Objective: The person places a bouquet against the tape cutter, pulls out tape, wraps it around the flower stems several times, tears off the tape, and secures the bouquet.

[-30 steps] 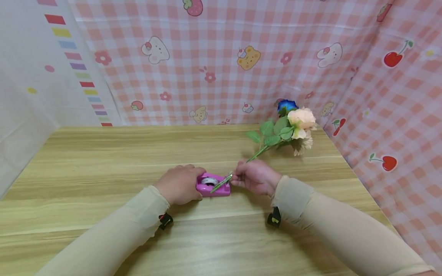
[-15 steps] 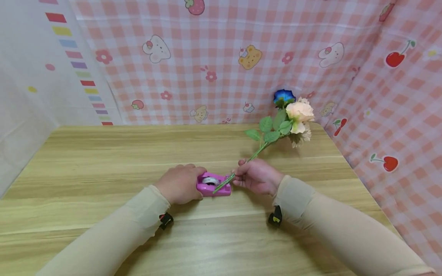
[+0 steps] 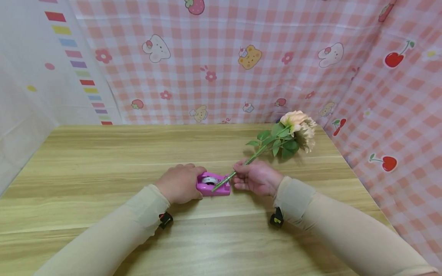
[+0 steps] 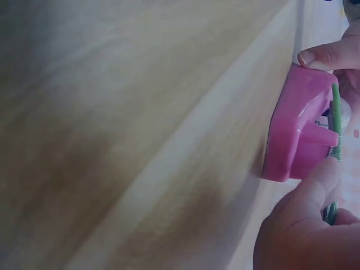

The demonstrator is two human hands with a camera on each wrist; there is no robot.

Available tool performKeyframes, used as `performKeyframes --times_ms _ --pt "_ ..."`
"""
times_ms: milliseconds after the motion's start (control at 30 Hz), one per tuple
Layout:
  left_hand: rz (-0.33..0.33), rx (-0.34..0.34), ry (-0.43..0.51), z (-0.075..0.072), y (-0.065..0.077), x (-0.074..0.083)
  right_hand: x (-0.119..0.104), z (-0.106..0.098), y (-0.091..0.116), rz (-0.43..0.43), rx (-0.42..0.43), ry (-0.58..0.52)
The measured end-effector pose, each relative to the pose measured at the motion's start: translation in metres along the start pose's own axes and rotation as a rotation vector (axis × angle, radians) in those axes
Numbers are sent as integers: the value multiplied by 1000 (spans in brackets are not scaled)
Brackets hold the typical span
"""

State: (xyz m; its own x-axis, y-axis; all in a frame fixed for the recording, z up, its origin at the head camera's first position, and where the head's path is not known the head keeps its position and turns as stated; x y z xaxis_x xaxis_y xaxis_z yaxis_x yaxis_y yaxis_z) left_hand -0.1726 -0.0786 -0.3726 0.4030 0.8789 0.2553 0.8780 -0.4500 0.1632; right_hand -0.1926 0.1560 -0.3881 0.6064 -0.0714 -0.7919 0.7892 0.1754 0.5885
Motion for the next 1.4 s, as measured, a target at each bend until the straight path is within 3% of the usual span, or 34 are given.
performKeyframes --times_ms 333,667,967,1200,1400 --pt "0 0 -1 0 0 0 -6 4 4 -67 -35 10" --pt "9 4 -11 -2 0 2 -6 -2 0 -12 -55 -32" --pt "9 3 -11 -1 1 0 -4 -4 0 24 -25 98" --pt "3 -2 -8 -1 1 -1 -10 1 2 14 -39 -21" --pt "4 -1 -4 -1 0 0 -17 3 4 22 -61 -56"
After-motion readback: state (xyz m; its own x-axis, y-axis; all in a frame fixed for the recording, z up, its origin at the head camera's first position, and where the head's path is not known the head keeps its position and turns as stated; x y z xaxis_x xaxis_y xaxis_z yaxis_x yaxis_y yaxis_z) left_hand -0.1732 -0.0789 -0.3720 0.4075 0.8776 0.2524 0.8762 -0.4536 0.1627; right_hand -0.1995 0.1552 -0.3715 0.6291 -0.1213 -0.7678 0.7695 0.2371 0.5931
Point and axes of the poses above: each hand's wrist, its own y-axis away from the middle knuckle, its own z-axis out of the palm, x = y × z, the point moved 2 cm from there along -y, towards the middle knuckle, and after that the axes turned 4 degrees about x, right-handed, at the moved point
